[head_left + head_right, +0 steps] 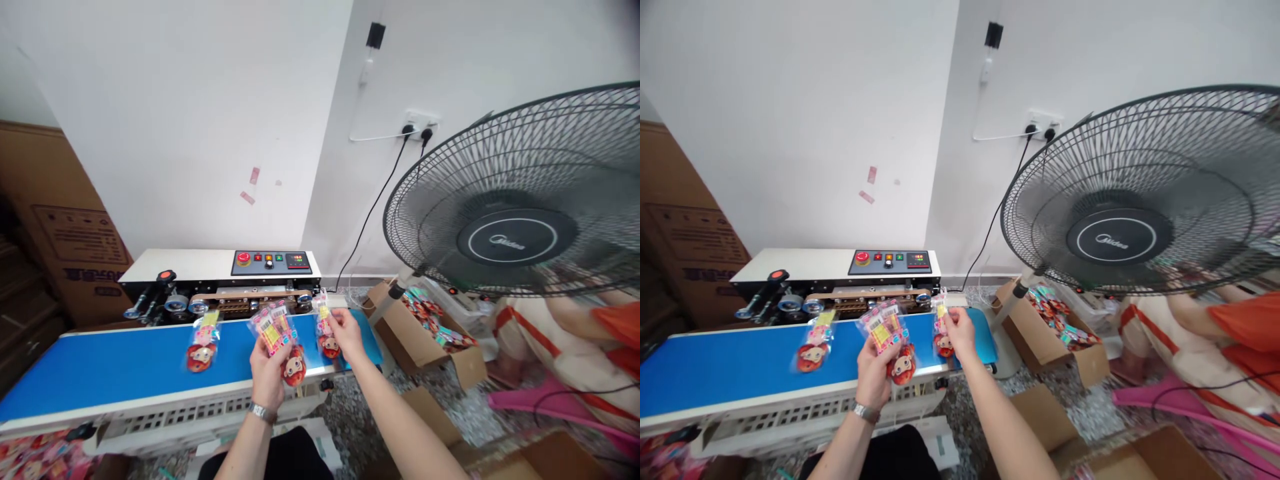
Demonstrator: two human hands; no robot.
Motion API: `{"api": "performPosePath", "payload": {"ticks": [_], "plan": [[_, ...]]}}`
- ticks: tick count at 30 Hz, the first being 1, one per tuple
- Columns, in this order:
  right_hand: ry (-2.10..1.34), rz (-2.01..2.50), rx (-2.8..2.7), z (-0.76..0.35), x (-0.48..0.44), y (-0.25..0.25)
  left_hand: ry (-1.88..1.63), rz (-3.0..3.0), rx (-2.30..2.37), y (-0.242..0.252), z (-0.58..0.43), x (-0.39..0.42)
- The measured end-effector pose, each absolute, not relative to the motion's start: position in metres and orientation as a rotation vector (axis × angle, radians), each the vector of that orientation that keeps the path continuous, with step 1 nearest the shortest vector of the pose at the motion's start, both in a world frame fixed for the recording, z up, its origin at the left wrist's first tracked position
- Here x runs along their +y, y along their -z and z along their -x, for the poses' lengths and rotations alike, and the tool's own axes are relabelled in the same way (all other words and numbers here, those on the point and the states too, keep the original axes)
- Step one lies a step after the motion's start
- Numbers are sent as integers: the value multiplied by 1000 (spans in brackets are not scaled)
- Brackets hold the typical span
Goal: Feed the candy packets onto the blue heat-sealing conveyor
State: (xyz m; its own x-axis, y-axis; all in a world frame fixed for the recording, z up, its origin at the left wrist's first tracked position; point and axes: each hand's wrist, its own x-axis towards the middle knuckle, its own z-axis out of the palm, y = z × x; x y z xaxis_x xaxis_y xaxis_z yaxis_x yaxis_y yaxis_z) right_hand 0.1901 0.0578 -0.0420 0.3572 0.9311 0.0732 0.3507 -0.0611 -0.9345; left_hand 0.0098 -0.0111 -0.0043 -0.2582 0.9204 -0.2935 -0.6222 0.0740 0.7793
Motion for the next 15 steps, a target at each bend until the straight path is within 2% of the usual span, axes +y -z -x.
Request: {"api": "performPosePath", "payload": {"ticks": [8,13,15], "plan": [[-714,1600,-1347,-159,63,22,-1513,-386,977,3,-11,-11],[-1139,1213,-1420,-139,29,-2,-1489,-430,965,0,-13,-13],[-1155,1175,-1453,-136,21,-6,-1486,-472,946,1,-14,-14]]}}
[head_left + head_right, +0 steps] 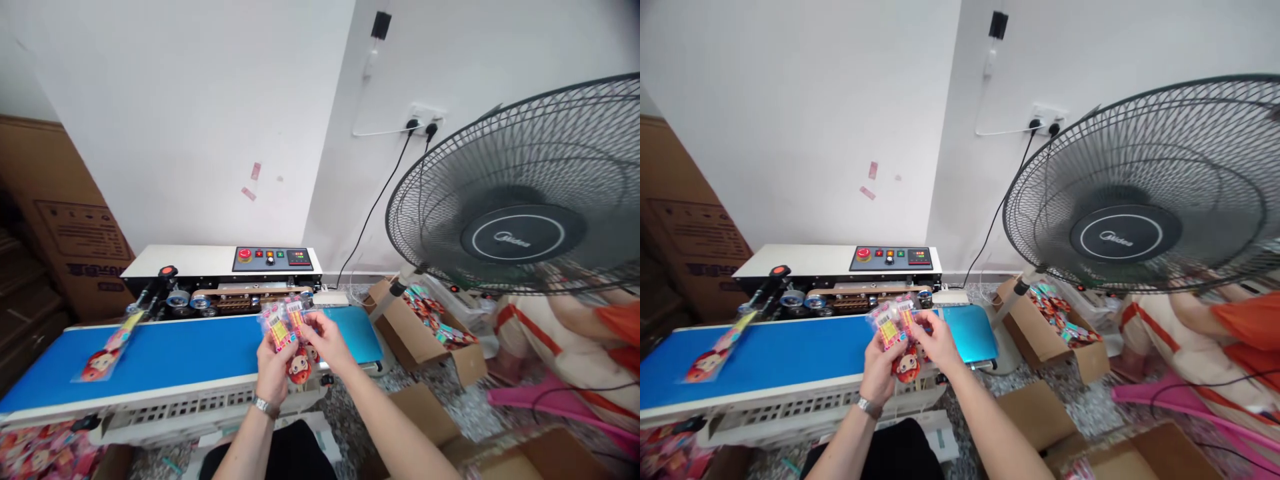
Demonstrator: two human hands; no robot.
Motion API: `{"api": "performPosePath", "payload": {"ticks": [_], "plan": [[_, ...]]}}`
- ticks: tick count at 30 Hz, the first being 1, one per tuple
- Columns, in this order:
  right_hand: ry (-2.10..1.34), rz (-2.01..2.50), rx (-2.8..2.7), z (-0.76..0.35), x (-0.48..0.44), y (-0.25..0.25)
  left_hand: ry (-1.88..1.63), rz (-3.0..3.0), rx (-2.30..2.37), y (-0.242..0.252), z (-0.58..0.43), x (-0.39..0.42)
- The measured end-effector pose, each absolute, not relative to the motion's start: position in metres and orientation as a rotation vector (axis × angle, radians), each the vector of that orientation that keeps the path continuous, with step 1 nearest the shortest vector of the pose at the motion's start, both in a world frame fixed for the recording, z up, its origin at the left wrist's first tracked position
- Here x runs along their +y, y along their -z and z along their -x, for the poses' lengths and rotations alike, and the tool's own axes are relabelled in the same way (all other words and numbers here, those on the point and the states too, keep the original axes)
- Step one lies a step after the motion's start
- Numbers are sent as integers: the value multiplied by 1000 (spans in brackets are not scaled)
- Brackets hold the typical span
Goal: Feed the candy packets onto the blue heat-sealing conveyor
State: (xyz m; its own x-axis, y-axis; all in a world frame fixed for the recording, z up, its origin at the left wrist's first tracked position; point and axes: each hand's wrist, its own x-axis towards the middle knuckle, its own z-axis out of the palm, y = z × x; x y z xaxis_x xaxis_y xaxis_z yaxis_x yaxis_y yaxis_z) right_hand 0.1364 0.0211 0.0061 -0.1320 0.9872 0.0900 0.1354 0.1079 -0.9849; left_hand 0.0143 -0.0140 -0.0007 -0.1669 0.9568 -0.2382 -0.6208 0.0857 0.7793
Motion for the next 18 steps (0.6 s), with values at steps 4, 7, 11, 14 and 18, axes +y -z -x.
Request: {"api": "performPosePath", "payload": {"ticks": [4,7,11,14,18], "plan": [[-999,1290,-1251,-153,30,3,-1441,-502,938,7,-14,-13],[-840,1542,-1214,-177,45,19,-1416,-508,980,11,-11,-12],[-780,1734,-1256,-190,61,34,-1416,-561,1012,12,-10,-11],[-764,1784,-1317,-181,68,34,-1429,-544,1024,12,-10,-10],[-686,1729,-1378,-162,64,21,-1426,-530,981,10,-10,-9]]}}
